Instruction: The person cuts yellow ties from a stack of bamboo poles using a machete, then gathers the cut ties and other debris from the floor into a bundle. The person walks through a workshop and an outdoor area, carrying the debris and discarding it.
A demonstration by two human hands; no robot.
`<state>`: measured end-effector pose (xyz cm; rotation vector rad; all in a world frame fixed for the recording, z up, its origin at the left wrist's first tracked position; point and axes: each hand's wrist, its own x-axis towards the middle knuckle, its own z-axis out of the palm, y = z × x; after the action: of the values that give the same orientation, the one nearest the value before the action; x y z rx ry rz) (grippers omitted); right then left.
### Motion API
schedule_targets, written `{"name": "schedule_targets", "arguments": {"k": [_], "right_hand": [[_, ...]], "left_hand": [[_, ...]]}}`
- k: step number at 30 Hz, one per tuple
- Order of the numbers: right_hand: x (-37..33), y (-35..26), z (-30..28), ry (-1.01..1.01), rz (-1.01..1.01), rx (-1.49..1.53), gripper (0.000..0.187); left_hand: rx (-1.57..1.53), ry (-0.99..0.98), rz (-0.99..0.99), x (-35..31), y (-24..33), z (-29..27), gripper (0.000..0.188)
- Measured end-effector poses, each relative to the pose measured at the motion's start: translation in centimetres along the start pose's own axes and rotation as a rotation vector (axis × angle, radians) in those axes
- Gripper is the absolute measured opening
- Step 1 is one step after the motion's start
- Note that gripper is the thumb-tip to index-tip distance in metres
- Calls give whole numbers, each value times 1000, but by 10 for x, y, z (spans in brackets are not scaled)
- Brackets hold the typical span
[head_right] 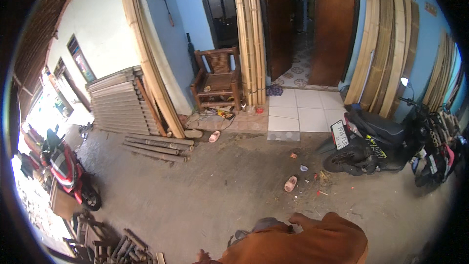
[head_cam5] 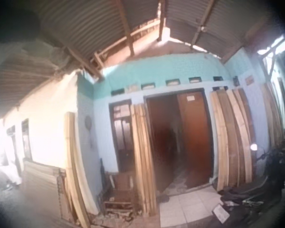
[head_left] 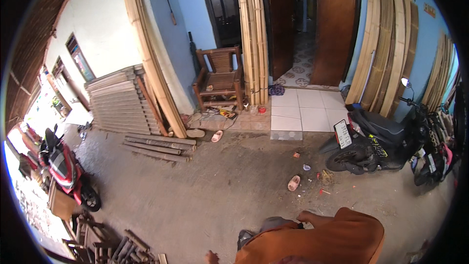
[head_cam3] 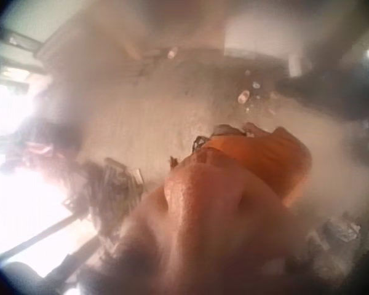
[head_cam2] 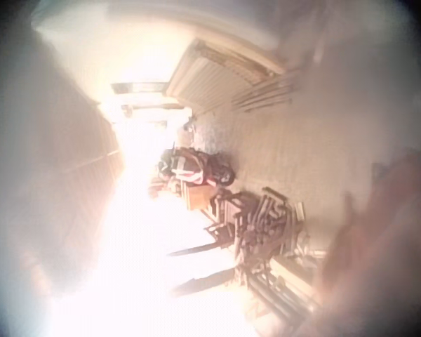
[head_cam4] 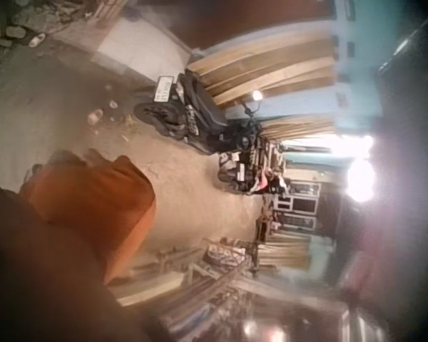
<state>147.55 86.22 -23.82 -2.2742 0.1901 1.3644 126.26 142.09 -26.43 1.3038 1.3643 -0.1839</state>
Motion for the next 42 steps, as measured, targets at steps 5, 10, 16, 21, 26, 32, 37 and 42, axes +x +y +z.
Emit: {"name": "schedule_targets", "arguments": {"k": [5, 10, 16, 21, 26, 32, 37, 42], "right_hand": [[-15, -15, 16, 117, 232, 140, 29], [73, -40, 5, 197, -388, -627, 26], [182, -212, -104, 229, -347, -602, 40], [245, -367, -232, 301, -43, 390, 34], [267, -450, -345, 651, -339, 326, 40], [275, -475, -366, 576, -21, 316, 35], [336, -399, -277, 34, 198, -16, 24], [302, -484, -222, 295, -190, -379, 32]], "left_hand": [[-85, 60, 191, 93, 217, 17, 24], [-204, -98, 276, 179, 332, 82, 21], [173, -258, 292, 241, 383, 163, 25], [206, -245, 130, 258, 465, 169, 26], [207, -226, 46, 291, 548, 193, 27], [240, -261, 32, 344, 657, 223, 29], [349, -391, 47, 395, 754, 267, 31], [485, -442, 62, 459, 860, 284, 33]]}}
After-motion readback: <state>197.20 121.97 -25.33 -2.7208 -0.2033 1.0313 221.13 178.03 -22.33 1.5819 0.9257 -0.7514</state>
